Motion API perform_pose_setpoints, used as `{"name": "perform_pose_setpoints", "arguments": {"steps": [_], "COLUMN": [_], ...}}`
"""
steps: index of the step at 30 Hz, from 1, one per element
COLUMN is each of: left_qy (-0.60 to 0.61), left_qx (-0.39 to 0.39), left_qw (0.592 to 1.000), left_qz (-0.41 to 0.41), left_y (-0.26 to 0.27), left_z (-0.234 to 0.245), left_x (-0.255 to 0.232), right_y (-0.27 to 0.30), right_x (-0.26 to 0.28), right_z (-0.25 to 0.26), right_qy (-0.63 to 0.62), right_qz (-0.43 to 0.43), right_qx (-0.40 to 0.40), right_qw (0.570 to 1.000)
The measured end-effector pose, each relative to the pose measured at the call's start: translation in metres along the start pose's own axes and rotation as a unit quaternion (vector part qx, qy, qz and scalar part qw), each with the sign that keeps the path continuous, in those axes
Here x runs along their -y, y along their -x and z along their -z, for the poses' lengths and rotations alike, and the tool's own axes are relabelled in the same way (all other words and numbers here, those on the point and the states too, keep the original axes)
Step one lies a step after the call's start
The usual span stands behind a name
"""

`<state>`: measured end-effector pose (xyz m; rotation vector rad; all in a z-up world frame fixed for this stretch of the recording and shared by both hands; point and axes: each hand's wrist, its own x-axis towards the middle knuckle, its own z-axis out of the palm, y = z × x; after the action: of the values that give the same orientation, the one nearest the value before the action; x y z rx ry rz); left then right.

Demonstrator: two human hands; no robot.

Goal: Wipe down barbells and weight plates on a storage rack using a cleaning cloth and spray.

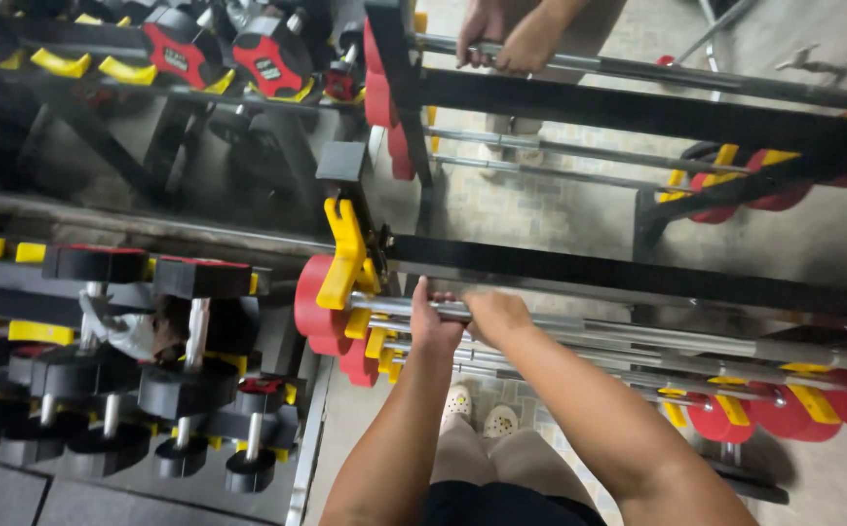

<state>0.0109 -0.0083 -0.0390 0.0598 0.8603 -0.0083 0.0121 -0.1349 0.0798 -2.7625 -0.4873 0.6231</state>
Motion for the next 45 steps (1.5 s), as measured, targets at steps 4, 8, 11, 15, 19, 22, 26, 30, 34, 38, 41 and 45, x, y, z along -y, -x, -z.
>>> {"name": "perform_pose_setpoints", "arguments": {"steps": [4, 8, 11, 15, 19, 22, 26, 30, 34, 38, 41, 45], "left_qy": [-0.008, -0.038, -0.053, -0.008, 0.023, -0.03, -0.064, -0.202, -0.148, -0.093, -0.1, -0.086], "left_qx": [-0.003, -0.04, -0.078, -0.022, -0.033, -0.007, -0.025, 0.134, 0.188, 0.247, 0.265, 0.24], "left_qw": [1.0, 0.998, 0.995, 0.999, 0.998, 0.996, 0.991, 0.936, 0.963, 0.958, 0.954, 0.962], "left_qz": [0.005, -0.033, -0.04, -0.048, -0.049, -0.089, -0.116, -0.255, -0.126, -0.107, -0.094, -0.097], "left_y": [0.03, 0.073, 0.121, 0.126, 0.185, 0.226, 0.266, 0.301, 0.285, 0.246, 0.251, 0.278], "left_z": [0.019, 0.003, -0.01, 0.016, -0.008, -0.018, -0.022, -0.043, -0.038, 0.003, 0.007, 0.01], "left_x": [-0.002, -0.002, -0.001, 0.004, 0.014, 0.031, 0.06, 0.113, 0.217, 0.218, 0.23, 0.236], "right_y": [0.034, 0.059, 0.087, 0.124, 0.182, 0.227, 0.259, 0.247, 0.253, 0.256, 0.265, 0.278], "right_x": [0.014, 0.024, 0.025, -0.004, -0.129, -0.22, -0.263, -0.282, -0.292, -0.284, -0.291, -0.289], "right_z": [0.005, 0.022, 0.027, 0.038, 0.046, 0.058, 0.069, 0.076, 0.068, 0.089, 0.1, 0.106], "right_qy": [0.006, 0.008, 0.001, -0.03, 0.0, 0.026, 0.049, 0.035, 0.021, 0.029, 0.03, 0.034], "right_qz": [0.0, 0.039, 0.054, 0.111, 0.062, 0.078, 0.011, -0.041, 0.025, 0.001, -0.015, 0.018], "right_qx": [0.019, -0.015, -0.038, -0.138, -0.128, -0.212, -0.191, -0.161, -0.159, -0.106, -0.043, 0.03], "right_qw": [1.0, 0.999, 0.998, 0.984, 0.99, 0.974, 0.98, 0.986, 0.987, 0.994, 0.998, 0.999]}}
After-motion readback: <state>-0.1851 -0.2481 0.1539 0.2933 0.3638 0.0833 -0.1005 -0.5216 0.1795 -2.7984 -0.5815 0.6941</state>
